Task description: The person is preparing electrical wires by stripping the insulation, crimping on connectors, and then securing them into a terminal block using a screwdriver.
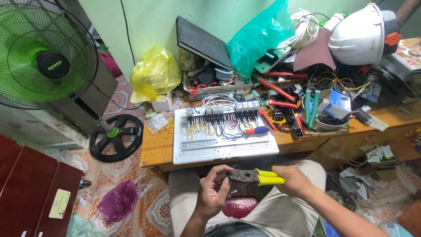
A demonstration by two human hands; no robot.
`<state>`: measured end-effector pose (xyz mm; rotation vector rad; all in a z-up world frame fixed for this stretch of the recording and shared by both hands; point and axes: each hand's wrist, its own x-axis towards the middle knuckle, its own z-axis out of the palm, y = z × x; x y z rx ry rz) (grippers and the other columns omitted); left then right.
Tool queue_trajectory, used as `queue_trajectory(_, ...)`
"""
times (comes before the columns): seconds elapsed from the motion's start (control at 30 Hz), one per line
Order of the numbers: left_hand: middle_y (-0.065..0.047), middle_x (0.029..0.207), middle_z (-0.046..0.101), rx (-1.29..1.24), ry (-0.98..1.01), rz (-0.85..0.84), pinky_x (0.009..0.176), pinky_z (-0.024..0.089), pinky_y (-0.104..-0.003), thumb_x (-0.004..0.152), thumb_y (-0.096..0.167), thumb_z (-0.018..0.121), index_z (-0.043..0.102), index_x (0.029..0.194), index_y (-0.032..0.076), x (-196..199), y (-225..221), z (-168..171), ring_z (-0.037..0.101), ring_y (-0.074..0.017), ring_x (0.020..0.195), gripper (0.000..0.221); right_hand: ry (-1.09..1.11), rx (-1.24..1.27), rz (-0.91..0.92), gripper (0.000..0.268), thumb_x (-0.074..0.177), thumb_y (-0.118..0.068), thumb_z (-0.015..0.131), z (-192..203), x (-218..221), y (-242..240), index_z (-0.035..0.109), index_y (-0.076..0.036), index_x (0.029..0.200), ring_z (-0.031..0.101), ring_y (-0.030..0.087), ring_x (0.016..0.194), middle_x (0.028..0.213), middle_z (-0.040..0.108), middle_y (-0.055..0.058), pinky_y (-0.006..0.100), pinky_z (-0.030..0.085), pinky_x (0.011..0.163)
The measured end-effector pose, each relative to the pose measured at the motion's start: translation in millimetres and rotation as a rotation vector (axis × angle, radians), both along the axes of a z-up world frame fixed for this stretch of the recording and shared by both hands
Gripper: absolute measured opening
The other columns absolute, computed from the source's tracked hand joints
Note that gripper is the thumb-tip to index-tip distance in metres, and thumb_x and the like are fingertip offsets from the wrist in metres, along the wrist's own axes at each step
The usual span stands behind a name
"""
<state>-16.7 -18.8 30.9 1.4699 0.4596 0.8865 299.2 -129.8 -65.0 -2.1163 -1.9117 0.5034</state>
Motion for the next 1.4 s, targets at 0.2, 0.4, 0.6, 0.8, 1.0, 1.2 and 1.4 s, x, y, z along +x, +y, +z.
queue_trajectory(0.2,-0.003,0.07,0.068,-0.022,-0.014,0.039,0.049,0.051,-0.025,0.098,0.012,0.061,0.067,0.119,0.004,-2,3,-7,0.059,-0.0113,0.05,0.023,0.098,-0.062,0.092,0.042,0.077,-0.023,0.078,36,-12,5,0.057,-0.017,0.113,0.067,0.024,0.092,0.107,0.07,0.003,0.038,0.05,0.078)
queue_trajectory(0.4,-0.001,0.073,0.068,0.018,0.049,0.104,0.049,0.05,-0.025,0.099,0.016,0.062,0.067,0.119,0.005,-7,9,0,0.06,-0.0112,0.05,0.024,0.164,-0.011,0.037,0.038,0.091,-0.033,0.071,13,-12,-6,0.06,-0.018,0.124,0.068,0.022,0.094,0.113,0.07,0.003,0.037,0.052,0.081)
queue_trajectory(0.6,0.002,0.066,0.059,0.011,0.042,0.055,0.049,0.052,-0.024,0.099,0.013,0.063,0.066,0.12,0.005,-5,7,3,0.062,-0.0112,0.05,0.023,0.099,-0.093,-0.098,0.039,0.079,-0.053,0.087,5,-18,-1,0.062,-0.023,0.078,0.06,0.017,0.06,0.071,0.072,-0.004,0.034,0.039,0.059)
queue_trajectory(0.8,0.0,0.062,0.061,0.008,0.058,0.03,0.051,0.054,-0.025,0.099,0.014,0.061,0.065,0.12,0.004,0,4,0,0.062,-0.0104,0.049,0.024,0.141,-0.05,-0.136,0.024,0.083,-0.037,0.082,-33,-22,-6,0.067,-0.02,0.074,0.064,0.016,0.056,0.067,0.075,-0.003,0.033,0.04,0.055)
queue_trajectory(1.0,-0.003,0.067,0.069,-0.056,0.03,0.014,0.046,0.051,-0.025,0.098,0.011,0.063,0.066,0.118,0.0,4,4,-3,0.057,-0.0103,0.047,0.023,0.221,-0.128,0.006,0.029,0.093,-0.049,0.065,6,-42,-17,0.071,-0.021,0.09,0.055,0.015,0.065,0.072,0.073,-0.004,0.034,0.04,0.064)
queue_trajectory(1.2,-0.003,0.072,0.072,-0.043,0.026,-0.005,0.07,0.063,-0.028,0.096,0.012,0.063,0.069,0.116,0.0,8,6,-9,0.077,-0.0165,0.073,0.025,0.407,-0.17,0.172,0.04,0.095,-0.034,0.064,26,-52,-44,0.063,-0.016,0.131,0.071,0.023,0.093,0.113,0.077,0.004,0.037,0.055,0.081)
queue_trajectory(1.4,-0.01,0.077,0.076,-0.163,-0.038,-0.049,0.058,0.055,-0.029,0.097,0.011,0.061,0.065,0.126,-0.002,8,6,-9,0.063,-0.015,0.059,0.032,0.864,-0.316,0.075,0.044,0.094,-0.035,0.064,67,-60,-50,0.063,-0.017,0.134,0.075,0.019,0.11,0.125,0.078,0.003,0.038,0.056,0.098)
